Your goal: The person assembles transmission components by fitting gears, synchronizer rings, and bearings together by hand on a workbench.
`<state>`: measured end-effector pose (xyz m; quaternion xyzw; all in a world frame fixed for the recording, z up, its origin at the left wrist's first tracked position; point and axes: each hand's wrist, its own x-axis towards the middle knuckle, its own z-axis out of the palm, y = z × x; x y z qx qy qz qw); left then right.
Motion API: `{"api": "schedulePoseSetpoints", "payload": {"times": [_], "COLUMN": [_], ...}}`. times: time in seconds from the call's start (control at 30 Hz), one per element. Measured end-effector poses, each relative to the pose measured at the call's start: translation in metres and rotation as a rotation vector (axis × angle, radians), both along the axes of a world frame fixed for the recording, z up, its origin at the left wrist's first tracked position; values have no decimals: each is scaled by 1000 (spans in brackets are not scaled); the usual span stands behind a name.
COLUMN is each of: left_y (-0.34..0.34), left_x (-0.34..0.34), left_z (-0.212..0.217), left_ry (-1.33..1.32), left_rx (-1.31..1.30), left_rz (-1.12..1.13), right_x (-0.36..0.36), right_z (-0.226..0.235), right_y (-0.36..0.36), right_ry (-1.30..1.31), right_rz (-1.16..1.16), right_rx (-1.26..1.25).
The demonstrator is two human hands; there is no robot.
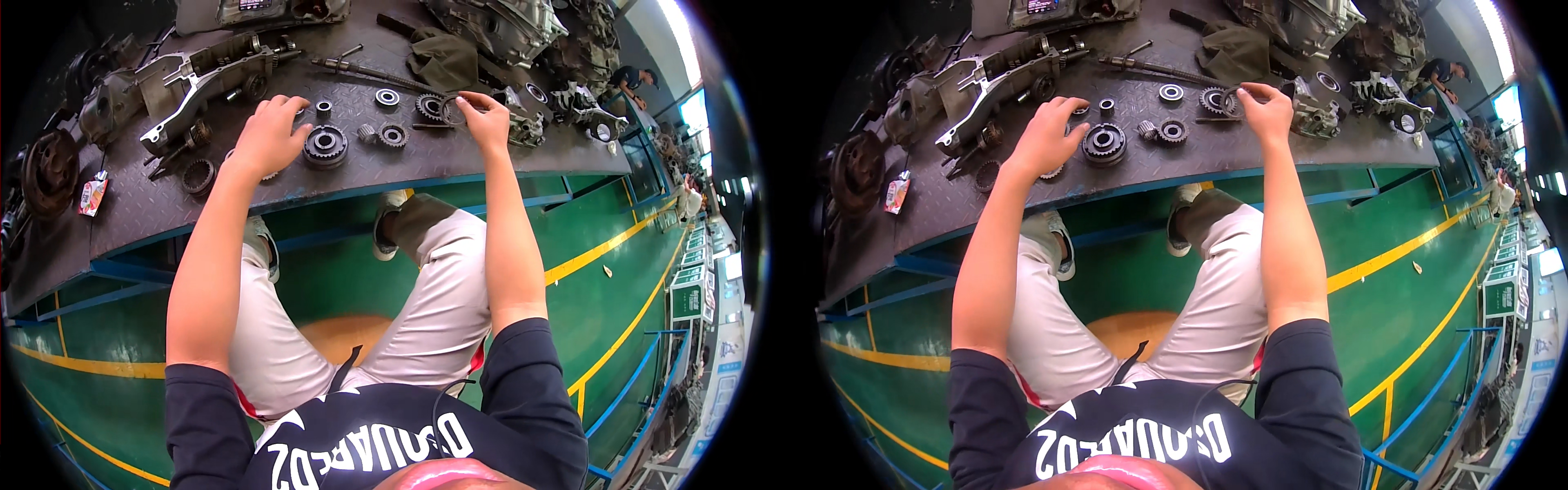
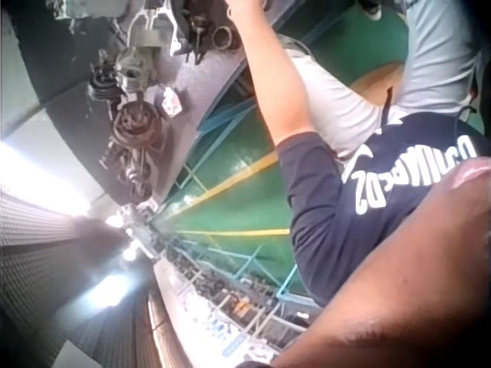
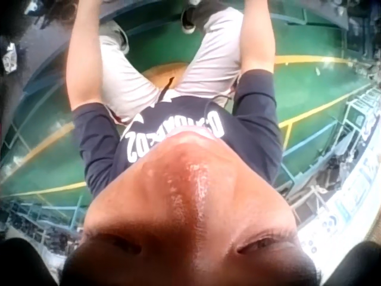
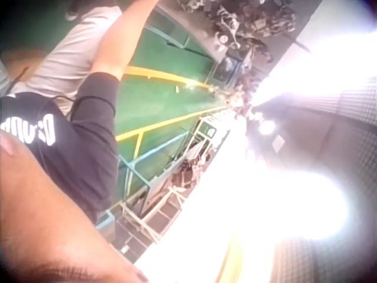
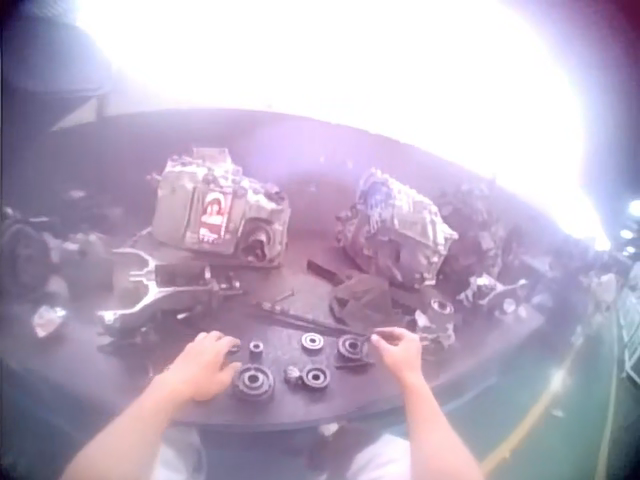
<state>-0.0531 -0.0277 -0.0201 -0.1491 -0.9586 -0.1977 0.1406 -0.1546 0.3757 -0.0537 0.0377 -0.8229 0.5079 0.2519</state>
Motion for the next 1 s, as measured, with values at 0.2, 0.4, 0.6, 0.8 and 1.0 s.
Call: {"api": "schedulePoseSetpoints", "payload": {"times": [0.2,0.4,0.6,0.8,1.0], "left_y": [24,44,66,64,45], "left_x": [0,0,7,-2,-13], "left_z": [8,9,10,18,10], "left_ry": [74,87,42,31,-480], "left_rx": [117,181,353,469,1011], "left_rz": [-45,-48,-99,-95,26], "right_x": [-11,-13,27,51,-17], "right_z": [-1,6,58,72,25], "right_y": [-27,-48,-113,-164,-92], "right_ry": [-155,-282,-326,-259,-253], "right_rz": [3,-2,389,614,-96], "right_rx": [-275,-384,-378,-224,684]}}
